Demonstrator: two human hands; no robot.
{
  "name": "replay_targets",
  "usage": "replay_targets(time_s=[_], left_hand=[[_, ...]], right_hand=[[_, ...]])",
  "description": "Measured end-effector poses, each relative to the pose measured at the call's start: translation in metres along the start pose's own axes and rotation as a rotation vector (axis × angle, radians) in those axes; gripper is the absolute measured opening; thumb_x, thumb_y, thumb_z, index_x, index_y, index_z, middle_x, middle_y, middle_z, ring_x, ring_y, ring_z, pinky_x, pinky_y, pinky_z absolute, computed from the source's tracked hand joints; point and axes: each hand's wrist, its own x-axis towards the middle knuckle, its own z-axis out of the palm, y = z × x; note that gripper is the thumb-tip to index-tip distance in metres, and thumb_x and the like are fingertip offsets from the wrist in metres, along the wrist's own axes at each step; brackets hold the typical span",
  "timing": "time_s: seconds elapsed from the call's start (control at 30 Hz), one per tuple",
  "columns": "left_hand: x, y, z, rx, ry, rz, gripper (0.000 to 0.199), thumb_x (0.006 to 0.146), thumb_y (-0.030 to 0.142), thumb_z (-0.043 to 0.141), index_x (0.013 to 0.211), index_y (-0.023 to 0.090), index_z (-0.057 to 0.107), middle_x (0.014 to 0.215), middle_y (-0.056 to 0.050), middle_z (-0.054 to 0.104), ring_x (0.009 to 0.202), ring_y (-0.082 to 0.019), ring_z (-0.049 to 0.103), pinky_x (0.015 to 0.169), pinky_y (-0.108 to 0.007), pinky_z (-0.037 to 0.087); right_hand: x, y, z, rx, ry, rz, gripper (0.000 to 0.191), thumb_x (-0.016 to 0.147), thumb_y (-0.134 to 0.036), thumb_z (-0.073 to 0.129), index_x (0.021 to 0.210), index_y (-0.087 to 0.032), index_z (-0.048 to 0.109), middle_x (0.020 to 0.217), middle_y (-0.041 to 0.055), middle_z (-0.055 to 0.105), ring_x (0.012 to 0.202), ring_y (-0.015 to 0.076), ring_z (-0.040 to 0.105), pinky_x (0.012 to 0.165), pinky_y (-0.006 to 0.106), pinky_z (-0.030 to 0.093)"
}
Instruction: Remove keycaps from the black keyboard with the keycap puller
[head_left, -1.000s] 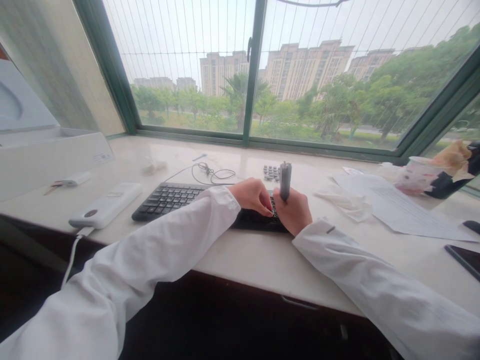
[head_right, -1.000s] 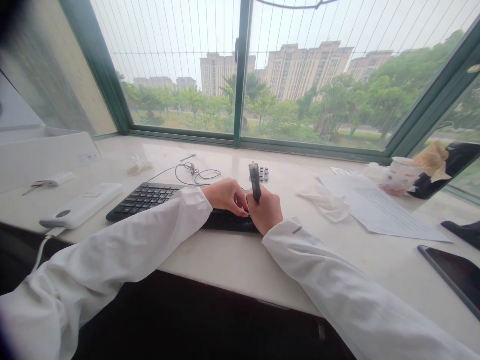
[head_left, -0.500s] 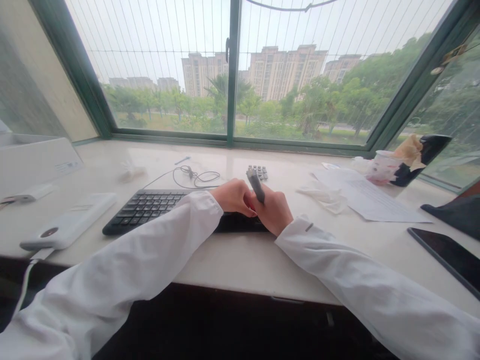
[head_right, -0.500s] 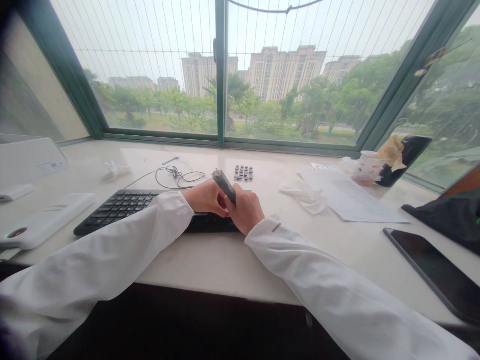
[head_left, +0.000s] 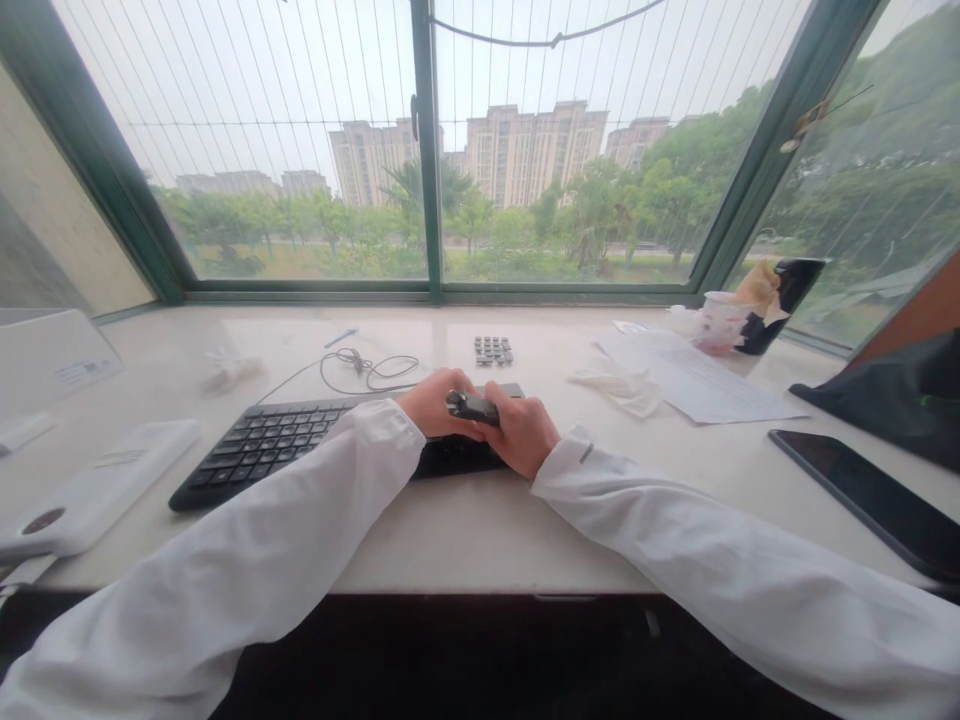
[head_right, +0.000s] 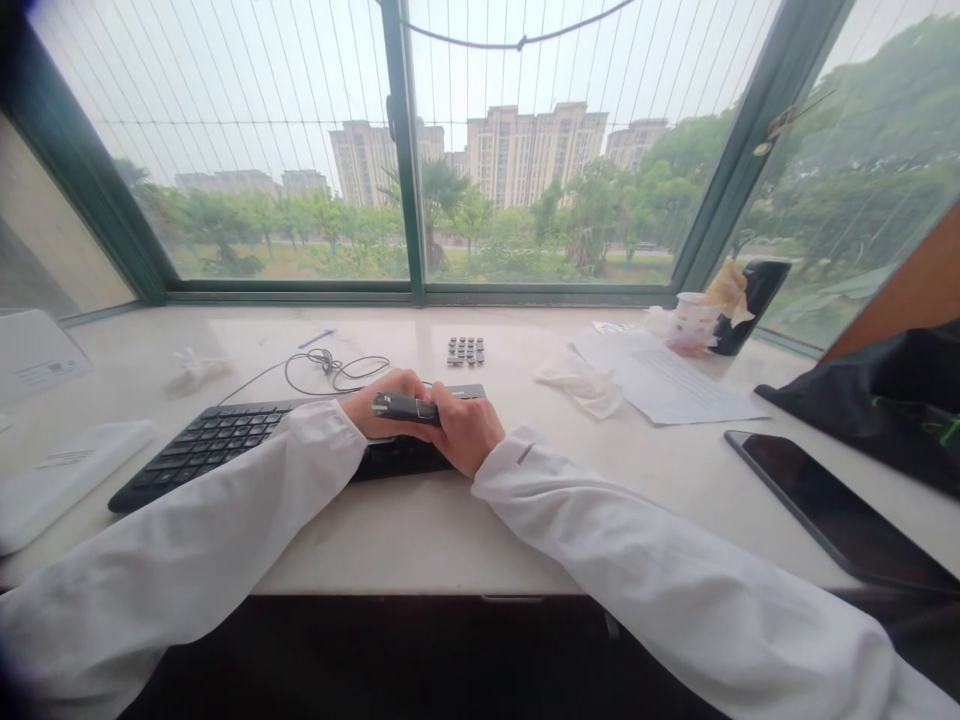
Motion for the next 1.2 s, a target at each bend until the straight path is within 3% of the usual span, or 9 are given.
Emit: replay_targets(time_s=[0.1, 0.3, 0.5, 0.57, 0.63, 0.73, 0.83, 1.2], left_hand=[[0.001, -0.004, -0.001, -0.009, -0.028, 0.001, 0.030, 0.061, 0.032, 0.076, 0.050, 0.010, 0.059, 0.045, 0.006, 0.042, 0.048, -0.005, 0.037, 0.044, -0.018, 0.028], [0.002, 0.002, 0.001, 0.061, 0.011, -0.016, 0.021, 0.062, 0.032, 0.075, 0.069, 0.013, 0.072, 0.059, 0.002, 0.063, 0.052, -0.007, 0.049, 0.048, -0.018, 0.036], [0.003, 0.003, 0.000, 0.299, 0.244, 0.090, 0.019, 0.071, 0.033, 0.070, 0.081, 0.017, 0.073, 0.073, 0.001, 0.071, 0.054, -0.007, 0.056, 0.056, -0.019, 0.043], [0.002, 0.003, -0.001, 0.407, 0.327, 0.141, 0.016, 0.072, 0.032, 0.069, 0.080, 0.018, 0.073, 0.078, 0.001, 0.072, 0.056, -0.008, 0.058, 0.058, -0.020, 0.044], [0.002, 0.003, -0.002, 0.518, 0.395, 0.182, 0.015, 0.074, 0.031, 0.067, 0.081, 0.019, 0.072, 0.081, 0.001, 0.073, 0.058, -0.009, 0.059, 0.059, -0.021, 0.045], [0.001, 0.003, -0.003, 0.620, 0.500, 0.223, 0.016, 0.076, 0.031, 0.065, 0.084, 0.020, 0.072, 0.079, 0.001, 0.073, 0.060, -0.010, 0.061, 0.061, -0.022, 0.046], [0.001, 0.004, -0.001, 0.636, 0.574, 0.248, 0.016, 0.078, 0.030, 0.063, 0.085, 0.019, 0.072, 0.079, 0.000, 0.073, 0.062, -0.010, 0.063, 0.064, -0.022, 0.047], [-0.001, 0.011, 0.002, 0.611, 0.593, 0.322, 0.015, 0.083, 0.030, 0.062, 0.087, 0.019, 0.071, 0.086, 0.000, 0.074, 0.064, -0.010, 0.062, 0.068, -0.021, 0.049]], right_hand=[[-0.001, -0.002, 0.000, 0.050, 0.033, 0.000, 0.013, 0.090, -0.034, 0.046, 0.087, -0.021, 0.050, 0.065, 0.0033, 0.064, 0.055, 0.0185, 0.057, 0.053, 0.026, 0.024], [0.005, 0.002, -0.001, 0.189, 0.181, 0.176, 0.017, 0.088, -0.034, 0.042, 0.082, -0.022, 0.053, 0.065, 0.0022, 0.061, 0.056, 0.0174, 0.055, 0.057, 0.026, 0.032], [0.024, 0.026, -0.010, 0.394, 0.471, 0.429, 0.035, 0.088, -0.043, 0.043, 0.060, -0.022, 0.044, 0.055, 0.0006, 0.053, 0.055, 0.0152, 0.049, 0.059, 0.027, 0.036], [0.029, 0.034, -0.012, 0.588, 0.408, 0.527, 0.035, 0.085, -0.046, 0.048, 0.060, -0.022, 0.045, 0.048, -0.0017, 0.049, 0.048, 0.0140, 0.046, 0.053, 0.027, 0.035], [0.032, 0.040, -0.014, 0.766, 0.258, 0.564, 0.033, 0.083, -0.045, 0.051, 0.061, -0.022, 0.047, 0.040, -0.0046, 0.042, 0.041, 0.0124, 0.040, 0.049, 0.027, 0.033], [0.031, 0.042, -0.013, 0.898, 0.048, 0.485, 0.029, 0.083, -0.041, 0.055, 0.065, -0.019, 0.054, 0.036, -0.0071, 0.039, 0.037, 0.0101, 0.037, 0.048, 0.026, 0.033], [0.029, 0.040, -0.012, 0.918, -0.073, 0.369, 0.030, 0.084, -0.045, 0.054, 0.073, -0.017, 0.060, 0.037, -0.0083, 0.039, 0.037, 0.0094, 0.037, 0.048, 0.025, 0.033], [0.031, 0.038, -0.012, 1.073, -0.114, 0.290, 0.036, 0.081, -0.054, 0.059, 0.076, -0.019, 0.054, 0.043, -0.0087, 0.039, 0.037, 0.0081, 0.036, 0.041, 0.023, 0.025]])
